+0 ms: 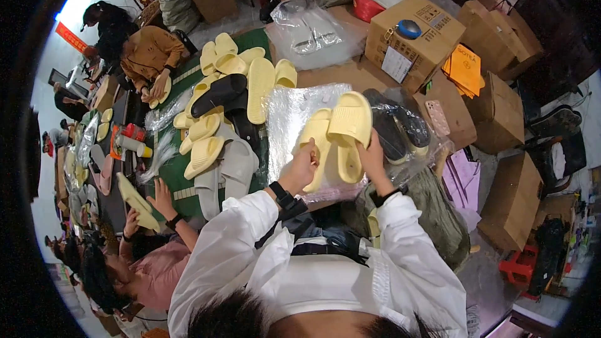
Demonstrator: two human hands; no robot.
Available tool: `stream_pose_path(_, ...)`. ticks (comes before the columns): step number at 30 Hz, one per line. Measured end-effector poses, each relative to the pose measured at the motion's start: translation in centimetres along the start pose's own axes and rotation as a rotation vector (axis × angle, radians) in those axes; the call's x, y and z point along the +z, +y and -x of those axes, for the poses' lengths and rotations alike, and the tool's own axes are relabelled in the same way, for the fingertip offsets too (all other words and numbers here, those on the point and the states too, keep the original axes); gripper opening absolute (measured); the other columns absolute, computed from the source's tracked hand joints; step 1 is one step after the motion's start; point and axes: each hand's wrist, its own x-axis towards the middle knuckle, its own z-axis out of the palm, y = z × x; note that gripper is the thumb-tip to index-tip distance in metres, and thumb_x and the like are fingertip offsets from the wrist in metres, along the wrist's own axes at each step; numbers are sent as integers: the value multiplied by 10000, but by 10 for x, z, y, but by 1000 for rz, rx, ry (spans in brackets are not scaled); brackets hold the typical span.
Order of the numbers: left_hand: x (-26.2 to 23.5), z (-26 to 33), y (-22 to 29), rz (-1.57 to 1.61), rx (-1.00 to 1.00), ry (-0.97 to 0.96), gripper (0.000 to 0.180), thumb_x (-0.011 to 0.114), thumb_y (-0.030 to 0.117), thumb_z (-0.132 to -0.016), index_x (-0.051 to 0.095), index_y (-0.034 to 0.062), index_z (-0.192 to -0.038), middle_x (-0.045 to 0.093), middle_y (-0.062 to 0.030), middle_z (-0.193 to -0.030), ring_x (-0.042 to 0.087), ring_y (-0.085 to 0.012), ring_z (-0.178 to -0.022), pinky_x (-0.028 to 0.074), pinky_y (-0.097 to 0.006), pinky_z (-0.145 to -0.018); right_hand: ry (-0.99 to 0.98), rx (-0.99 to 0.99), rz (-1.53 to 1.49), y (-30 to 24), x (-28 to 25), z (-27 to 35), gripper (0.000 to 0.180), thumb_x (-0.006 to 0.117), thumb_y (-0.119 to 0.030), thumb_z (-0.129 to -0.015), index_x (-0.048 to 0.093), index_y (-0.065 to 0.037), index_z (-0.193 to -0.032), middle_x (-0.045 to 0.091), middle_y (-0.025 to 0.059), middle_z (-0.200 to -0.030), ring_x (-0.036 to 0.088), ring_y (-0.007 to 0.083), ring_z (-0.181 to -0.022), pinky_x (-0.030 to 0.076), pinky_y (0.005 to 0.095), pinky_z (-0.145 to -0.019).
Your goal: Packaging finished sandals into plastic bags and placing them into a large storage sack.
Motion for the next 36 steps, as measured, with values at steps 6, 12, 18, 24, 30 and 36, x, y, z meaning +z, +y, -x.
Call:
stream_pose_path(6, -52, -20, -48, -720, 248, -35, 358, 569, 303, -827, 508, 45, -1067, 509, -106, -951, 483, -279, -916, 384, -349, -834, -120, 66, 472, 35, 21, 3, 528, 593, -217, -764, 422, -14, -1220, 413, 242, -1248, 409, 381, -1134, 366, 403, -902)
stream_pose_path(12, -81, 34, -18, -1983, 445, 9, 313, 543, 121, -722, 548, 36, -1023, 494, -235, -989, 470, -372, -983, 405, -407, -827, -314, 49, 619, 39, 69, 52, 355, 621, -260, -707, 607, -204, -1058, 324, 316, -1280, 258, 462, -1220, 226, 445, -1020)
stream_pose_path(18, -91, 61, -20, -1956, 613, -207, 327, 562, 100, -694, 536, 15, -1008, 359, -276, -1172, 396, -432, -1074, 410, -482, -845, -451, -71, 475, 32, 100, 34, 264, 621, -312, -700, 664, -253, -954, 383, 296, -1175, 248, 497, -1171, 197, 481, -1008)
stream_pose_path(24, -131, 35, -23, -1890, 577, -314, 302, 534, 79, -711, 538, -10, -999, 368, -258, -1165, 380, -417, -1109, 409, -447, -892, -408, -91, 570, 32, 138, 28, 511, 578, -368, -742, 494, -156, -1199, 431, 254, -1125, 347, 445, -1107, 248, 492, -946)
stream_pose_path(30, -138, 37, -7, -1975, 859, -613, 369, 563, 79, -703, 569, 89, -1072, 329, -265, -1267, 455, -393, -998, 446, -413, -835, -171, -93, 395, 36, 125, 20, 332, 607, -227, -736, 548, -40, -1004, 548, 196, -907, 527, 360, -887, 408, 434, -760)
stream_pose_path(36, -125, 13, -20, -2462, 866, -655, 414, 454, 197, -811, 497, 276, -1215, 262, -295, -1348, 538, -319, -886, 453, -343, -697, -337, 251, 2, -22, 23, 37, 196, 621, -124, -772, 589, 0, -920, 590, 28, -792, 529, 105, -715, 421, 236, -637)
